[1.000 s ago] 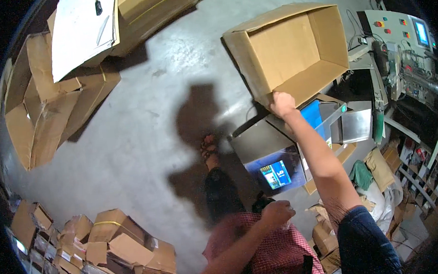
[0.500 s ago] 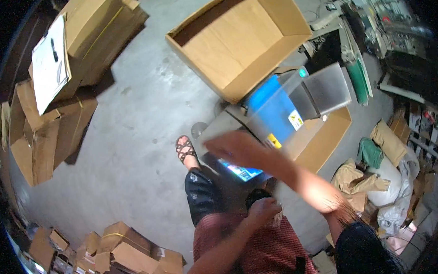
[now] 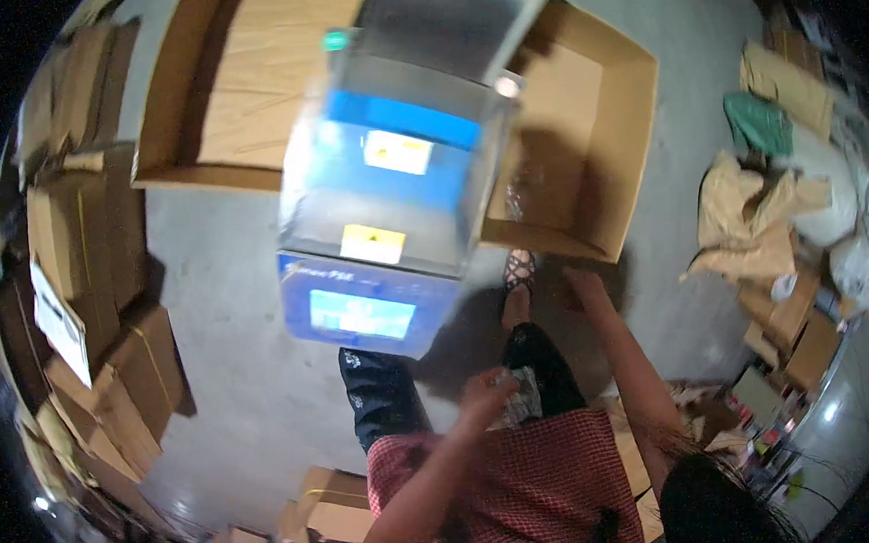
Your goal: The person operates a packaging machine by interacting with a touch screen, pouring small metal components into a vibratory feeder bowl, and gathering filled plastic bags from a box.
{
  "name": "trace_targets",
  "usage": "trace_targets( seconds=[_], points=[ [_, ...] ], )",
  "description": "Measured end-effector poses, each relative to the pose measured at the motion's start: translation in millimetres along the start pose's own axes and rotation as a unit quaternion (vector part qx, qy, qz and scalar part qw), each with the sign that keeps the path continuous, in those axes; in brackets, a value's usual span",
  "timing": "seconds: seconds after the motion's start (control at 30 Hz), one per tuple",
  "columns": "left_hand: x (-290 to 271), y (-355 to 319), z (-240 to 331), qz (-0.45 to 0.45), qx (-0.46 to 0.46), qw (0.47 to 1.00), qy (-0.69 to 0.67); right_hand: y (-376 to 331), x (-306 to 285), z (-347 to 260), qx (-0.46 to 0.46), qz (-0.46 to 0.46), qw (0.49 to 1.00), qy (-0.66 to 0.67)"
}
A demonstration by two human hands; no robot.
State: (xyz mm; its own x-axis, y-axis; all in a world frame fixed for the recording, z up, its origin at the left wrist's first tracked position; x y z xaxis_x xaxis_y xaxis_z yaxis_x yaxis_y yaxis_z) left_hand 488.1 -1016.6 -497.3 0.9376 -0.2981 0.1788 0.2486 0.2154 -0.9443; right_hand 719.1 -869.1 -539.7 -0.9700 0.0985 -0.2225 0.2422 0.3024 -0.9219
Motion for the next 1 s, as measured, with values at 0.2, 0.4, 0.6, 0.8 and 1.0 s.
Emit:
trace_targets(
  seconds=[0.2, 0.4, 0.6, 0.8, 1.0],
  points=[
    [3.3, 17.2, -15.3, 0.105, -0.094, 0.968, -0.209, 103.4, 25.1, 33.7, 0.022, -0.130, 0.910, 0.394],
    [29.3, 21.7, -14.4, 0.089, -0.142, 0.950, -0.264, 114.3, 31.9, 38.0, 0.067, 0.016, 0.906, 0.417],
    [39.6, 26.2, -0.6, 0.078, -0.127, 0.944, -0.294, 98.8, 39.0, 25.8, 0.062, 0.024, 0.910, 0.409],
    [29.6, 24.5, 12.4, 0.045, -0.101, 0.941, -0.321, 100.9, 48.7, 33.8, 0.033, -0.054, 0.912, 0.406],
    [14.1, 20.1, 23.1, 0.024, 0.018, 0.963, -0.267, 103.5, 41.8, 39.7, 0.012, -0.067, 0.910, 0.410]
  ],
)
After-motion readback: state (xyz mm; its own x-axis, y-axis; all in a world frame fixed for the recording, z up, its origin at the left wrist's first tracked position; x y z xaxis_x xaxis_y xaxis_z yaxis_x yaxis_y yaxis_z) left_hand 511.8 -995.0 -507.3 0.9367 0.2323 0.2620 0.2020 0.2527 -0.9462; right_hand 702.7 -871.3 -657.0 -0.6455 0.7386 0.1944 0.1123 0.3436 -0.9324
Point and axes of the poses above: each hand's wrist, its own y-axis towards the middle knuckle, its own x-axis out of the palm, z = x × y, the point moved 7 cm from there along y, towards the middle knuckle, and after that the axes turned 4 degrees about z, right-handed, at the moved point
